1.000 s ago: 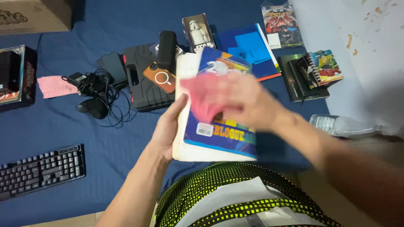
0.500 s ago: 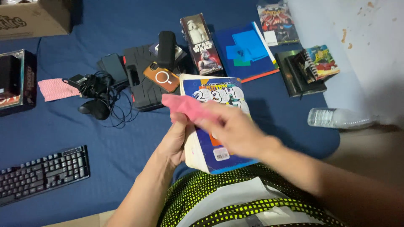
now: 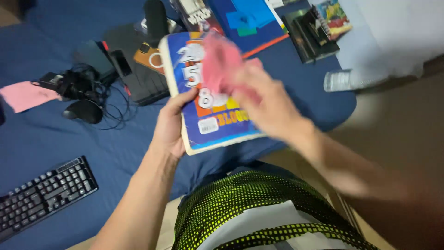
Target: Cleaning comics, books, and folders with a cloth and organizing them on a surface.
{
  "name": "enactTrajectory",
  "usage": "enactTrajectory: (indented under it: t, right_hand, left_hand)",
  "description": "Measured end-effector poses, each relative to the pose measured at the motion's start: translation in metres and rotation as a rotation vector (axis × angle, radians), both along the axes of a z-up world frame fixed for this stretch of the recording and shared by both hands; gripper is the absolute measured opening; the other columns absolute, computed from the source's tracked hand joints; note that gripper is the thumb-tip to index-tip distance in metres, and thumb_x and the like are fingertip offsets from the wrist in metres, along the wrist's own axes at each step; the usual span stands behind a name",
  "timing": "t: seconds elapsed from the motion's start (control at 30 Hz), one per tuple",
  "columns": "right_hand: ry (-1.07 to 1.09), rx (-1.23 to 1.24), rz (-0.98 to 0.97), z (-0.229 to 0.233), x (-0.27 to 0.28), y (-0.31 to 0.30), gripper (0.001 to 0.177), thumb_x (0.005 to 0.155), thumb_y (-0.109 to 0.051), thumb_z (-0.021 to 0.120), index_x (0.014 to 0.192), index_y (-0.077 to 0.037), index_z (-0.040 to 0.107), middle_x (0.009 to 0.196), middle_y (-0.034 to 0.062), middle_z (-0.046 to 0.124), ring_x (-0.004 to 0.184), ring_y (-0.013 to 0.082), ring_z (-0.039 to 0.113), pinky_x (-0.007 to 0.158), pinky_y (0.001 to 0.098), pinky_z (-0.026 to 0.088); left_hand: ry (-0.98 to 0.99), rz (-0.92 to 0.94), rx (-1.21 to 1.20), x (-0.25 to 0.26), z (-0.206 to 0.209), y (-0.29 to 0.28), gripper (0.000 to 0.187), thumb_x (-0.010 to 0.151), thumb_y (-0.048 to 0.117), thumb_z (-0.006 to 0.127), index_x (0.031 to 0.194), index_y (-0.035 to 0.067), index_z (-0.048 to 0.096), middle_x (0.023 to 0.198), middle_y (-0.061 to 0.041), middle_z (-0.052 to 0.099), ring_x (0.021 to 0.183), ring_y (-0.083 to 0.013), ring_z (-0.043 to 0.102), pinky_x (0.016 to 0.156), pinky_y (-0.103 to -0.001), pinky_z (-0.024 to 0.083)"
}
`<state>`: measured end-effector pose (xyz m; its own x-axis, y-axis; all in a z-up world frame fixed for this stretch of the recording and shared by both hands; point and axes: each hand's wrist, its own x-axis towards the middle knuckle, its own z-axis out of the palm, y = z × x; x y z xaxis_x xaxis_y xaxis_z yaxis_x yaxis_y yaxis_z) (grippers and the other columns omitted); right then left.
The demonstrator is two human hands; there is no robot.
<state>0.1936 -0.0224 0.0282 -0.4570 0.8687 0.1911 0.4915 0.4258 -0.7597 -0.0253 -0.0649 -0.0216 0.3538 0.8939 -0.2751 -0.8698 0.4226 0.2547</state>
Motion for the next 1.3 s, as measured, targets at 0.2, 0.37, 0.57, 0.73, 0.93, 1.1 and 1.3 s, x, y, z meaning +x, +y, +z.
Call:
enactTrajectory:
  t: [0.2, 0.37, 0.57, 0.73, 0.93, 1.1, 1.3]
  right_hand:
    - [0.007, 0.046, 0.405, -0.001, 0.021, -0.081, 0.031, 0.093, -0.009, 0.065, 0.123, -0.003, 0.066, 0.131, 0.0131, 0.068, 0.135, 0.0436, 0.052, 0.11, 0.0426, 0.042]
    - [0.641, -0.973, -0.171, -0.058, 0.087, -0.031, 0.033, 0.107, -0.022, 0.059, 0.135, -0.005, 0.058, 0.129, 0.0106, 0.065, 0.117, 0.0208, 0.064, 0.1, 0.0389, 0.053]
    - [0.168, -0.834, -0.299, -0.138, 0.126, 0.063, 0.079, 0.088, -0.031, 0.076, 0.154, -0.008, 0.039, 0.15, 0.0103, 0.052, 0.133, 0.0257, 0.053, 0.106, 0.0422, 0.049]
    - [-0.045, -0.499, 0.186, -0.082, 0.12, 0.064, 0.104, 0.073, -0.029, 0.088, 0.157, -0.006, 0.03, 0.157, 0.0167, 0.043, 0.14, 0.0306, 0.046, 0.108, 0.0453, 0.047]
    - [0.138, -0.53, 0.047, -0.116, 0.205, 0.121, 0.058, 0.091, -0.021, 0.07, 0.144, -0.004, 0.052, 0.131, 0.0145, 0.066, 0.119, 0.0288, 0.066, 0.098, 0.0474, 0.056]
    - [0.697, -1.068, -0.231, -0.134, 0.274, 0.219, 0.03, 0.099, -0.01, 0.064, 0.129, -0.003, 0.061, 0.117, 0.0122, 0.069, 0.102, 0.0277, 0.071, 0.084, 0.0503, 0.063]
    - [0.929, -1.013, -0.152, -0.199, 0.281, 0.395, 0.048, 0.102, -0.013, 0.064, 0.147, -0.009, 0.047, 0.137, 0.0109, 0.064, 0.126, 0.0275, 0.068, 0.105, 0.054, 0.062]
  left_hand:
    - [-0.034, 0.073, -0.028, -0.008, -0.024, 0.004, 0.055, 0.096, 0.015, 0.06, 0.146, -0.005, 0.046, 0.14, -0.023, 0.061, 0.125, -0.0353, 0.064, 0.111, -0.051, 0.052]
    - [0.306, 0.293, -0.054, -0.017, -0.025, 0.016, 0.05, 0.092, 0.004, 0.053, 0.142, -0.003, 0.045, 0.133, -0.023, 0.062, 0.12, -0.0357, 0.067, 0.107, -0.052, 0.056]
    - [0.745, 0.278, -0.016, 0.016, -0.014, 0.033, 0.047, 0.093, -0.003, 0.05, 0.139, 0.002, 0.047, 0.128, -0.019, 0.063, 0.114, -0.0312, 0.068, 0.099, -0.049, 0.061]
    - [0.743, 0.361, 0.004, 0.106, -0.017, 0.067, 0.05, 0.093, -0.002, 0.05, 0.142, 0.004, 0.042, 0.126, -0.019, 0.059, 0.112, -0.0306, 0.067, 0.096, -0.046, 0.06]
    - [0.538, 0.227, -0.068, 0.224, 0.005, 0.128, 0.056, 0.1, 0.019, 0.055, 0.153, 0.011, 0.038, 0.131, -0.008, 0.056, 0.114, -0.0271, 0.061, 0.095, -0.048, 0.056]
    - [0.667, 0.024, 0.075, 0.259, 0.008, 0.161, 0.056, 0.099, 0.028, 0.057, 0.15, 0.01, 0.044, 0.135, -0.006, 0.063, 0.12, -0.021, 0.064, 0.1, -0.043, 0.054]
    - [0.997, -0.033, -0.056, 0.236, -0.023, 0.161, 0.047, 0.1, 0.027, 0.055, 0.14, 0.004, 0.056, 0.131, -0.01, 0.069, 0.113, -0.0177, 0.067, 0.092, -0.033, 0.057]
